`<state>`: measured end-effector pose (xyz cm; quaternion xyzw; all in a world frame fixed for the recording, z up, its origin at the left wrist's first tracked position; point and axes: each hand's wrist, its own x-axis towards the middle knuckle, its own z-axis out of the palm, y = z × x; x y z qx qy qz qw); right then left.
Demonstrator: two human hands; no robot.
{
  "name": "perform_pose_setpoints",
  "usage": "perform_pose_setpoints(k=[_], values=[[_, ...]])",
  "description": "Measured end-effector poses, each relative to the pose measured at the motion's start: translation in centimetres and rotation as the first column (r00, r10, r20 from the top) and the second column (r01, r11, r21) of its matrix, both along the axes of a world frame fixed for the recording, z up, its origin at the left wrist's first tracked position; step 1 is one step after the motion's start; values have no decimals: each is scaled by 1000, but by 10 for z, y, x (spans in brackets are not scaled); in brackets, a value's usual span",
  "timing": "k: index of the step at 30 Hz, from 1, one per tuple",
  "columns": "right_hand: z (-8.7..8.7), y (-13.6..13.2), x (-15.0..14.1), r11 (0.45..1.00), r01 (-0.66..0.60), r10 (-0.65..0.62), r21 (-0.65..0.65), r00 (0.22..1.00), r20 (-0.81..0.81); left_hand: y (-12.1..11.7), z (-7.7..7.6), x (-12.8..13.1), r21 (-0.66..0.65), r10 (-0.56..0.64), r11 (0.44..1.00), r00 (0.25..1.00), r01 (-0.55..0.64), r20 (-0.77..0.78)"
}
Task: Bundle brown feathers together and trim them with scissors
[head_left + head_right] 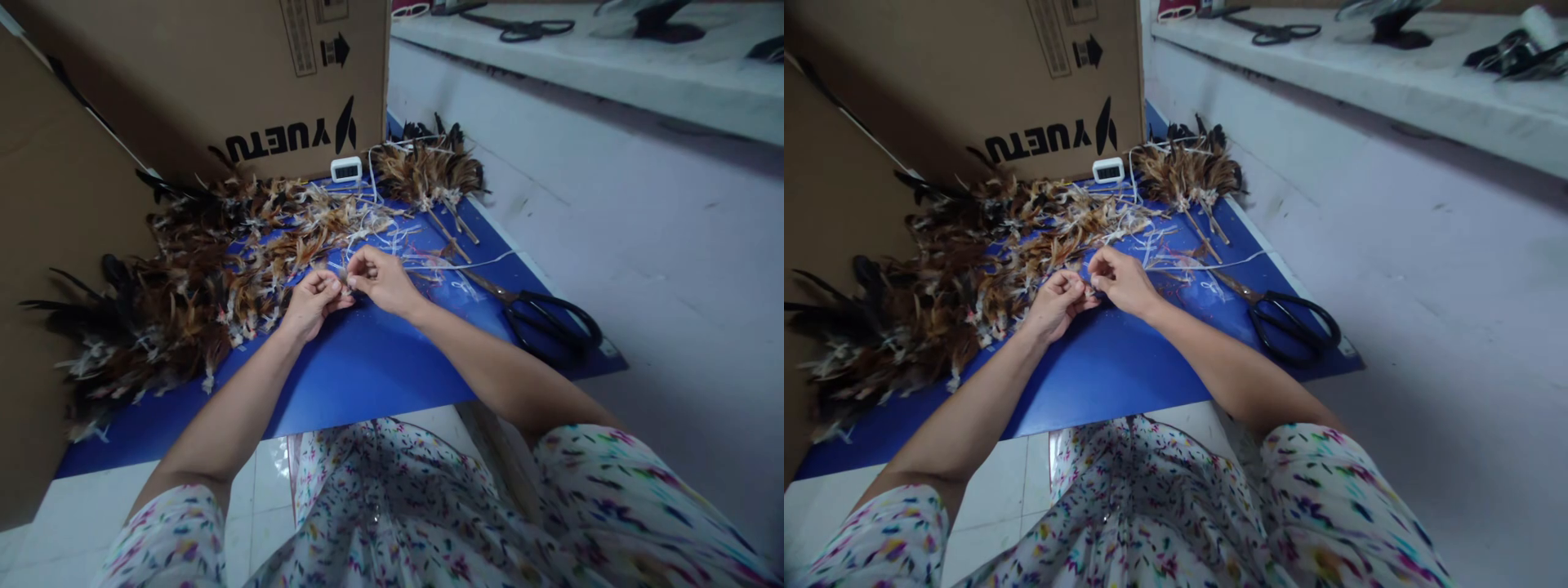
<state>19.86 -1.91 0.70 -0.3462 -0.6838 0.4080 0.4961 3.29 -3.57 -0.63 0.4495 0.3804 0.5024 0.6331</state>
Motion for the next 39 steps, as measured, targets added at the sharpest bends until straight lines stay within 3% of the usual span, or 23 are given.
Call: perform_pose_setpoints(k=[10,24,39], values=[[-9,-3,0,1000,8,-9,27,998,62,1,-3,0,8,3,1000,998,-3,-55],[-10,-5,2,976,-18,-28,217,978,209,2,-5,-2,-4,23,1000,988,-24,-151],[-11,-11,2,946,-25,-100,323,925,366,0,-4,0,14,67,998,978,-66,-198]])
